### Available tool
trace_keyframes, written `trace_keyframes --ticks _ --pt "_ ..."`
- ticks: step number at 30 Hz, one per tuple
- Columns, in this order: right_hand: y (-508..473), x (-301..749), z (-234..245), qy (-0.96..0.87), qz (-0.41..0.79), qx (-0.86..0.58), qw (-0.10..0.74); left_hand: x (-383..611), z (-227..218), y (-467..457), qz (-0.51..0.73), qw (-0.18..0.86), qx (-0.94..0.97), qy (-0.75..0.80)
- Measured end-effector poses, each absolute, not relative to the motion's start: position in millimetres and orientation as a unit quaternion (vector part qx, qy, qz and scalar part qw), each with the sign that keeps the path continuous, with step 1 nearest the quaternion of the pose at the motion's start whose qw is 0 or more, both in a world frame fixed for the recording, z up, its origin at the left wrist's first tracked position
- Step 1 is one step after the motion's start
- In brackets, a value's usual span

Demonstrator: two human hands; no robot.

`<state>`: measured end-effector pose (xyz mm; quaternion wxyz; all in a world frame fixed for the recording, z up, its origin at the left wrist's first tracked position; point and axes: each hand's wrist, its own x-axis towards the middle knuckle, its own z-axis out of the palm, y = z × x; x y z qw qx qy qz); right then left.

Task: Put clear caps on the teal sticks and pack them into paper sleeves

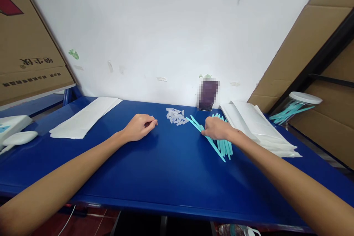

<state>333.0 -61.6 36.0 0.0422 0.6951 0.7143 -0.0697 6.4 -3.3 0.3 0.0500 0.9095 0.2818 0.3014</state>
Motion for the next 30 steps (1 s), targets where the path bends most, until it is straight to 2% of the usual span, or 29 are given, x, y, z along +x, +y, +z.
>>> trace_keyframes --ticks 9,13,17,23,30 --pt "-138 318 27 0.74 -0.091 0.667 0.009 8 8 -12 0.267 0.058 0.924 0.267" --pt "-157 330 19 0.725 -0.075 0.684 -0.011 20 10 -36 0.2 0.085 0.955 0.203" --pt "-169 345 17 0.729 -0.117 0.674 -0.03 32 6 -51 0.133 0.111 0.968 0.18" --pt "-189 338 15 0.754 -0.155 0.631 -0.099 25 9 -37 0.199 0.107 0.948 0.224" --pt "-177 309 5 0.77 -0.132 0.602 -0.164 48 4 -55 0.172 0.114 0.97 0.128"
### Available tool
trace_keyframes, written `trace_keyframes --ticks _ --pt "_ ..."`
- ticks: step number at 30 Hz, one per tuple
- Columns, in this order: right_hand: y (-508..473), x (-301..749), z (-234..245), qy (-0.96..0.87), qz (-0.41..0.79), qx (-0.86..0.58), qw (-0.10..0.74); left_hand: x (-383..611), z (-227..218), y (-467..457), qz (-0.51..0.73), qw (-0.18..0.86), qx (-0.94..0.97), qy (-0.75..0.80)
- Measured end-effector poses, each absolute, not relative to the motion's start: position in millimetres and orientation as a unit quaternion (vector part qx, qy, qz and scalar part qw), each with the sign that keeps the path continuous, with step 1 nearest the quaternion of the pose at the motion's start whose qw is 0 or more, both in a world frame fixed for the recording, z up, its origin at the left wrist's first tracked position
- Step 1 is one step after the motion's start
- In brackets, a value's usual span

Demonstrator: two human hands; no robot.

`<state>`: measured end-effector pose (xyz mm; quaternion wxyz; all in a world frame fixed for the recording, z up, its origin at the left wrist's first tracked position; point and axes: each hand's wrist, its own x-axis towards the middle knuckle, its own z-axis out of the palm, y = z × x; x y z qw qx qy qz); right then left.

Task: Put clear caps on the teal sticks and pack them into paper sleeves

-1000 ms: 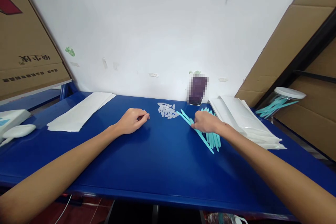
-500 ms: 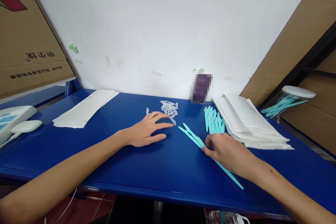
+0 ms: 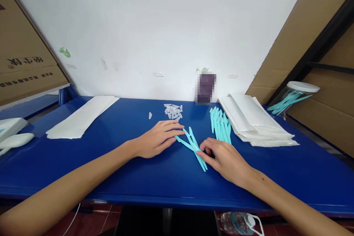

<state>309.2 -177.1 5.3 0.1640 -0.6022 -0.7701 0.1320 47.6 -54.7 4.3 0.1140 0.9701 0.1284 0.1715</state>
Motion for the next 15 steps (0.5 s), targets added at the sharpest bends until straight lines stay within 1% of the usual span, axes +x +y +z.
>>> trace_keyframes --ticks 3,6,9,11,12,13,15 --pt "-171 308 10 -0.746 0.162 -0.606 0.223 70 0 -53 0.118 0.097 0.983 0.107" --pt "-175 315 15 -0.683 0.194 -0.618 0.337 86 -2 -44 0.077 0.077 0.99 0.091" --pt "-185 323 16 -0.593 0.163 -0.625 0.48 90 0 -40 0.089 0.055 0.992 0.075" --pt "-188 326 16 -0.571 0.127 -0.611 0.534 85 1 -42 0.104 0.042 0.992 0.059" --pt "-188 325 16 -0.58 0.116 -0.604 0.534 81 2 -45 0.112 0.038 0.992 0.05" --pt "-186 323 17 -0.599 0.115 -0.602 0.516 76 2 -47 0.123 0.033 0.991 0.044" --pt "-177 315 18 -0.655 0.132 -0.609 0.428 63 2 -51 0.152 0.028 0.987 0.048"
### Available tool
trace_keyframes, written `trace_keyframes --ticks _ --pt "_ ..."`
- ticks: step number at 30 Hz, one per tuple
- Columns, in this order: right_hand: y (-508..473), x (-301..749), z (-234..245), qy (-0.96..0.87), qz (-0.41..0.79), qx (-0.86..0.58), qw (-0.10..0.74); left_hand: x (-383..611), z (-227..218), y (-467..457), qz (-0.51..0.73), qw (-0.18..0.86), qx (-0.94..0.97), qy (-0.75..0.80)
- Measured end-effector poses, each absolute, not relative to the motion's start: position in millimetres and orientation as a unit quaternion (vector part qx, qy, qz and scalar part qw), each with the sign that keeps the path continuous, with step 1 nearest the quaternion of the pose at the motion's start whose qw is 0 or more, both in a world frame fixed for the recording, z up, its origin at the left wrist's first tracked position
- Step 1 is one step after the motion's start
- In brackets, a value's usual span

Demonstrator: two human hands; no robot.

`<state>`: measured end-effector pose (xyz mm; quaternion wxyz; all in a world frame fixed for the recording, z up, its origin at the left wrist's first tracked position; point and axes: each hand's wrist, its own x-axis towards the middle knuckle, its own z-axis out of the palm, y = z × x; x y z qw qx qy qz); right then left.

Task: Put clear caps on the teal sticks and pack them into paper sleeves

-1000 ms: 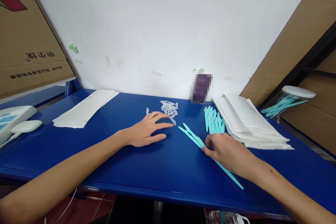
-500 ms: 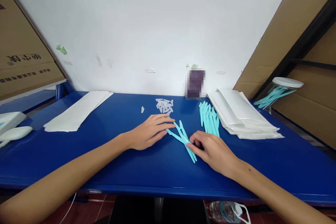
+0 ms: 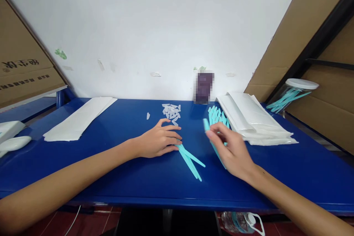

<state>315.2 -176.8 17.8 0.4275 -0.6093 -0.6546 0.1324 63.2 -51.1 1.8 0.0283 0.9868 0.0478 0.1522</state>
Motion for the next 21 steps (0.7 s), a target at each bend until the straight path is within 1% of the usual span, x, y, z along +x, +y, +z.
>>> trace_keyframes --ticks 3,4,6,8,10,12,14,17,19,21 --pt "-153 296 17 -0.736 0.161 -0.61 0.246 43 1 -54 0.18 0.05 0.978 0.094" --pt "-144 289 17 -0.755 0.159 -0.604 0.202 36 1 -54 0.182 0.066 0.974 0.114" --pt "-128 272 17 -0.783 0.143 -0.588 0.148 26 2 -50 0.207 0.102 0.959 0.163" --pt "-115 256 19 -0.801 0.132 -0.567 0.135 19 5 -40 0.269 0.132 0.927 0.225" --pt "-108 245 24 -0.813 0.136 -0.549 0.141 13 8 -25 0.342 0.145 0.882 0.289" --pt "-105 242 30 -0.812 0.139 -0.546 0.153 7 8 -7 0.375 0.15 0.849 0.341" --pt "-106 245 34 -0.806 0.136 -0.556 0.154 0 6 10 0.36 0.144 0.843 0.374" --pt "-112 257 34 -0.815 0.136 -0.55 0.117 -7 -3 25 0.319 0.084 0.859 0.392" --pt "-117 263 31 -0.841 0.128 -0.518 0.09 -10 -9 28 0.306 0.038 0.861 0.404" --pt "-121 265 28 -0.868 0.102 -0.479 0.081 -12 -12 27 0.292 0.024 0.859 0.42"
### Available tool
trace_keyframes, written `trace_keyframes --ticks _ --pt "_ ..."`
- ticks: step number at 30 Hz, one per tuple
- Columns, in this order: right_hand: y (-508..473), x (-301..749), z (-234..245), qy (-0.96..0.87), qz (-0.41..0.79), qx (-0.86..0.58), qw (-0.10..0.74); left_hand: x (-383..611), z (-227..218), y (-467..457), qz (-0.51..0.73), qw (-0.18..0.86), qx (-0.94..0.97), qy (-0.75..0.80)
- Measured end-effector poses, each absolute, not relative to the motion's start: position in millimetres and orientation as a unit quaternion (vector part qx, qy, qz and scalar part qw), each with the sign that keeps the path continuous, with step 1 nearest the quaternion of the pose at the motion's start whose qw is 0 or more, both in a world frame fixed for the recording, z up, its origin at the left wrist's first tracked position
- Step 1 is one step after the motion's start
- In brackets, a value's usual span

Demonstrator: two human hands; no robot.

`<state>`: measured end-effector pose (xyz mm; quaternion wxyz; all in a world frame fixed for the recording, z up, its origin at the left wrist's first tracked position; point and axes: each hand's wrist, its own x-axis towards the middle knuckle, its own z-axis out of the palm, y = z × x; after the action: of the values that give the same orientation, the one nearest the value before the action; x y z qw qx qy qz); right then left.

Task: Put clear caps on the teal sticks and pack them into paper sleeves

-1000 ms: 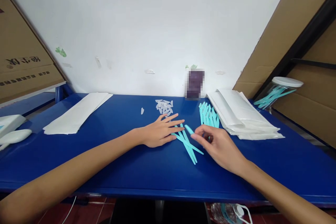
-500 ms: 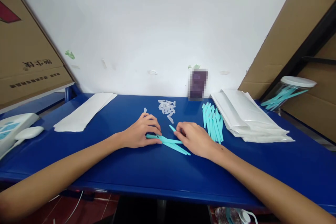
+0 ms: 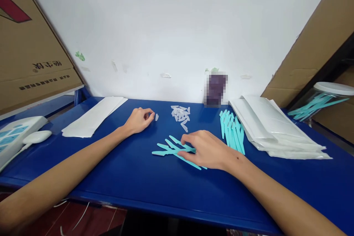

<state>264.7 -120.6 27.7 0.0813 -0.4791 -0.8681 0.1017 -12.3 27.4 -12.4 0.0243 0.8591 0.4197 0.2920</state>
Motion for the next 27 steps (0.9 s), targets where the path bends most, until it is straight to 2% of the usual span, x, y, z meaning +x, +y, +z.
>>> trace_keyframes --ticks 5,10,20,27 --pt "-125 259 21 -0.891 0.049 -0.446 0.067 -16 -11 24 0.214 0.016 0.896 0.388" --pt "-130 253 21 -0.898 0.05 -0.432 0.067 -19 -10 26 0.138 0.044 0.919 0.368" --pt "-122 263 15 -0.901 -0.036 -0.424 0.083 -22 -3 11 0.148 0.069 0.927 0.337" --pt "-127 259 21 -0.908 -0.002 -0.414 0.068 -21 -4 9 0.162 0.083 0.931 0.317"
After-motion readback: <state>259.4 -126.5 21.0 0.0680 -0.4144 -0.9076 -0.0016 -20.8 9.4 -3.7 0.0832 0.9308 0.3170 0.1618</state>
